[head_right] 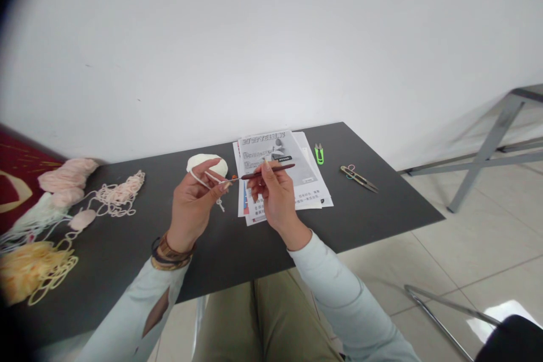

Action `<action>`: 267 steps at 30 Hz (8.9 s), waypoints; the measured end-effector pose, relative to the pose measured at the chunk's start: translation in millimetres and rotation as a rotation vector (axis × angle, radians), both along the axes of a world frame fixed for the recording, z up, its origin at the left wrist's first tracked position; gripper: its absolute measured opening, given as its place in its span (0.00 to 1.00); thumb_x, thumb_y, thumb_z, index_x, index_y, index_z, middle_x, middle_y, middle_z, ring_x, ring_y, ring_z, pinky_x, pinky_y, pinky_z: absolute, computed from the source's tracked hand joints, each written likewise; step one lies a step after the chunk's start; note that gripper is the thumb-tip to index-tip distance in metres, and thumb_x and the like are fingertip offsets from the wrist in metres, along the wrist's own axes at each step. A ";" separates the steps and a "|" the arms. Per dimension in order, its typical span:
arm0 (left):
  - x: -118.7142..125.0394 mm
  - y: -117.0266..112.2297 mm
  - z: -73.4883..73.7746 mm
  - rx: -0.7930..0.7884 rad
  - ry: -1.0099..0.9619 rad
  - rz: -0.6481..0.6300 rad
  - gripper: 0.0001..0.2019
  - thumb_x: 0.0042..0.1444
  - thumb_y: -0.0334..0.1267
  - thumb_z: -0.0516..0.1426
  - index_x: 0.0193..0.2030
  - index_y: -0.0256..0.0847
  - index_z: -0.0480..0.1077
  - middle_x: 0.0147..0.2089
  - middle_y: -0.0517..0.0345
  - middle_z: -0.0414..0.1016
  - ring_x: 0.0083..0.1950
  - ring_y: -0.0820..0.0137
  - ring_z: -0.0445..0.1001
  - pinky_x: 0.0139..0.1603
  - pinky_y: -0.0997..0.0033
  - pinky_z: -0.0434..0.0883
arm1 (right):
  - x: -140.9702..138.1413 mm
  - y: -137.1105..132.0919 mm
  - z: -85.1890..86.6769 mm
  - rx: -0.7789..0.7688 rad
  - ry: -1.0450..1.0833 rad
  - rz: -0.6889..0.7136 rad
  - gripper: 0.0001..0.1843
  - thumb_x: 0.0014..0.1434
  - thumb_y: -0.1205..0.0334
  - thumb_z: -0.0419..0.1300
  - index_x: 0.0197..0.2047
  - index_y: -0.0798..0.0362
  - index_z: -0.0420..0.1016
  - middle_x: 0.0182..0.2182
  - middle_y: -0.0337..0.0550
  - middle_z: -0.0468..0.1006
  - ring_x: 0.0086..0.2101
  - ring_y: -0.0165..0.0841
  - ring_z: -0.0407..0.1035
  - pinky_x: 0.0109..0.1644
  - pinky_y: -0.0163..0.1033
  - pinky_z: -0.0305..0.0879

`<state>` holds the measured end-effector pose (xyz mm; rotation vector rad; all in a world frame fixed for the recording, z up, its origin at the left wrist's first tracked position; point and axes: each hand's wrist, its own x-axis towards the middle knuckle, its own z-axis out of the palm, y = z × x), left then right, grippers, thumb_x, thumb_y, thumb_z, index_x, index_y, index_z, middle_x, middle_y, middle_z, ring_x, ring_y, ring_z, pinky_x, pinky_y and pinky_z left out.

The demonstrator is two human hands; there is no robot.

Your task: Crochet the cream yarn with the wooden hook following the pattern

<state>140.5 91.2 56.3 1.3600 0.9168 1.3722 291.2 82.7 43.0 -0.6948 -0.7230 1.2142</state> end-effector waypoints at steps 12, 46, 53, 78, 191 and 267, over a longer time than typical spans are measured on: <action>3.6 4.5 -5.5 -0.036 -0.115 0.035 0.24 0.51 0.35 0.63 0.57 0.47 0.69 0.30 0.65 0.71 0.32 0.75 0.71 0.40 0.73 0.69 | -7.2 -2.8 -5.3 0.121 -0.144 -0.064 0.05 0.54 0.61 0.64 0.36 0.49 0.77 0.28 0.37 0.77 0.25 0.27 0.68 0.24 0.32 0.66; 4.9 5.1 -12.3 0.104 -0.127 -0.073 0.35 0.51 0.32 0.63 0.65 0.50 0.57 0.33 0.62 0.73 0.36 0.74 0.71 0.40 0.75 0.69 | 3.7 4.2 1.4 -0.039 0.110 -0.013 0.08 0.53 0.60 0.63 0.27 0.52 0.68 0.16 0.34 0.72 0.16 0.26 0.64 0.18 0.31 0.63; 4.5 3.7 -11.9 0.126 -0.133 -0.154 0.34 0.52 0.32 0.62 0.65 0.52 0.57 0.34 0.62 0.73 0.35 0.75 0.71 0.40 0.76 0.70 | 6.1 8.2 -2.7 -0.133 0.154 0.117 0.12 0.55 0.56 0.62 0.25 0.53 0.69 0.13 0.33 0.69 0.14 0.24 0.60 0.17 0.30 0.60; 13.9 -1.0 -13.6 -0.080 -0.275 -0.079 0.41 0.48 0.32 0.65 0.67 0.54 0.52 0.30 0.67 0.68 0.30 0.78 0.67 0.37 0.76 0.70 | -13.3 2.0 -12.3 -0.052 0.047 0.192 0.08 0.48 0.63 0.69 0.34 0.50 0.79 0.29 0.36 0.80 0.30 0.27 0.71 0.35 0.32 0.66; -16.7 12.8 2.2 -0.525 -0.348 -0.800 0.36 0.53 0.32 0.53 0.69 0.39 0.48 0.20 0.60 0.68 0.21 0.71 0.65 0.24 0.72 0.60 | 2.4 -7.5 -3.4 0.150 -0.285 0.224 0.11 0.44 0.65 0.72 0.31 0.49 0.75 0.27 0.34 0.76 0.24 0.28 0.70 0.27 0.35 0.68; -19.5 16.2 -10.7 -0.410 -0.352 -0.678 0.37 0.45 0.25 0.59 0.64 0.42 0.59 0.25 0.62 0.71 0.23 0.77 0.63 0.25 0.77 0.58 | 4.6 -2.6 -3.9 0.144 -0.340 0.344 0.10 0.45 0.64 0.71 0.31 0.52 0.74 0.27 0.36 0.76 0.28 0.28 0.72 0.31 0.34 0.68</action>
